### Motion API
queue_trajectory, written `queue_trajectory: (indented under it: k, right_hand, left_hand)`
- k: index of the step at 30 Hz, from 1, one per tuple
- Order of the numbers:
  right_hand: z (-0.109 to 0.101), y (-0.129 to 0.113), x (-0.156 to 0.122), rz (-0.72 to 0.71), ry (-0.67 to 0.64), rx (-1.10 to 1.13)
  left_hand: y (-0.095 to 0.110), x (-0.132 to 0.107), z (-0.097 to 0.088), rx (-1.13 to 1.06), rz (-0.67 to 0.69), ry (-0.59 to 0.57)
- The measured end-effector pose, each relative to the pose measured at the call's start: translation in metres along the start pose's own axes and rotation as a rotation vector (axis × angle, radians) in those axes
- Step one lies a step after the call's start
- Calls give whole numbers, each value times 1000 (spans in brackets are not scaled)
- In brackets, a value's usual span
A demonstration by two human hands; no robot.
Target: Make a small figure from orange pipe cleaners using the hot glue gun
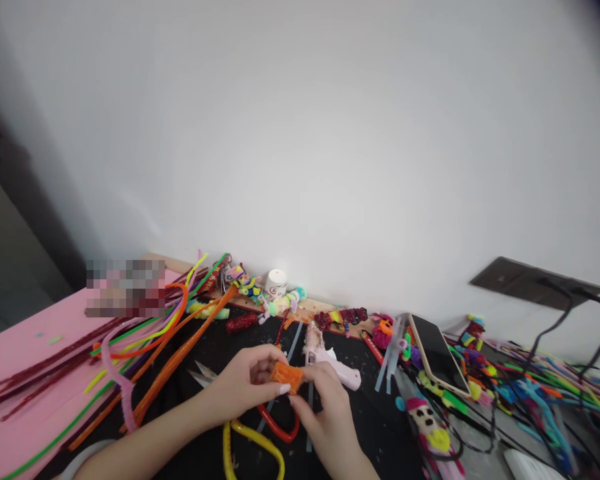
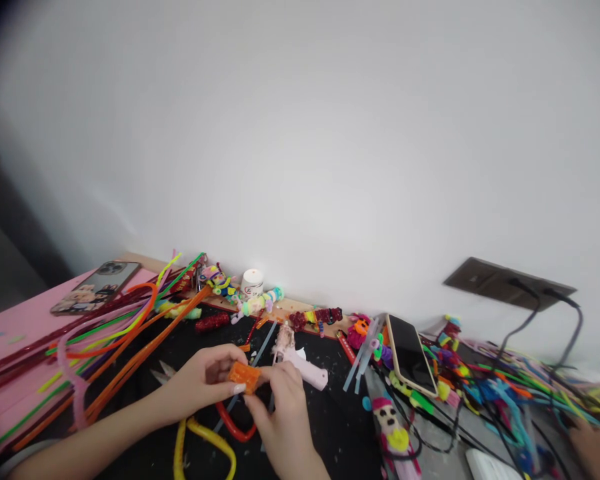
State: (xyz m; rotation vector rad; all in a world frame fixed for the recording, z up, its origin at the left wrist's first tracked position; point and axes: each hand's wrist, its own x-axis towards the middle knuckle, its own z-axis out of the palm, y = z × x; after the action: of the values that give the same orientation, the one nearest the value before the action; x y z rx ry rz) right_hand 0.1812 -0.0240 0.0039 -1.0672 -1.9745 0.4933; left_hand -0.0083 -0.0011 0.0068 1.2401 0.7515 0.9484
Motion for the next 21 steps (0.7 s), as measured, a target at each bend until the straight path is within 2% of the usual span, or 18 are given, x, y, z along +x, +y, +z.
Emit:
queue_trajectory:
  k: [2,6,9,14,18,21]
  right_hand:
    - [-2,2,1,5,23,-22]
    - [-4,4,4,13,102,-120]
    - [-3,4,8,-47,120,-164]
    - [1,4,10,-88,100,-257]
    - [5,7,10,-102,92,-340]
    - [4,4,14,-59,54,-342]
  left_hand:
    - [4,3,-3,4,22,88]
    - [6,10,-15,11,143,381]
    - [4,14,-22,15,163,502]
    - [2,16,-26,42,206,566]
    - [1,15,-26,85,209,557]
    - [1,13,-26,117,203,537]
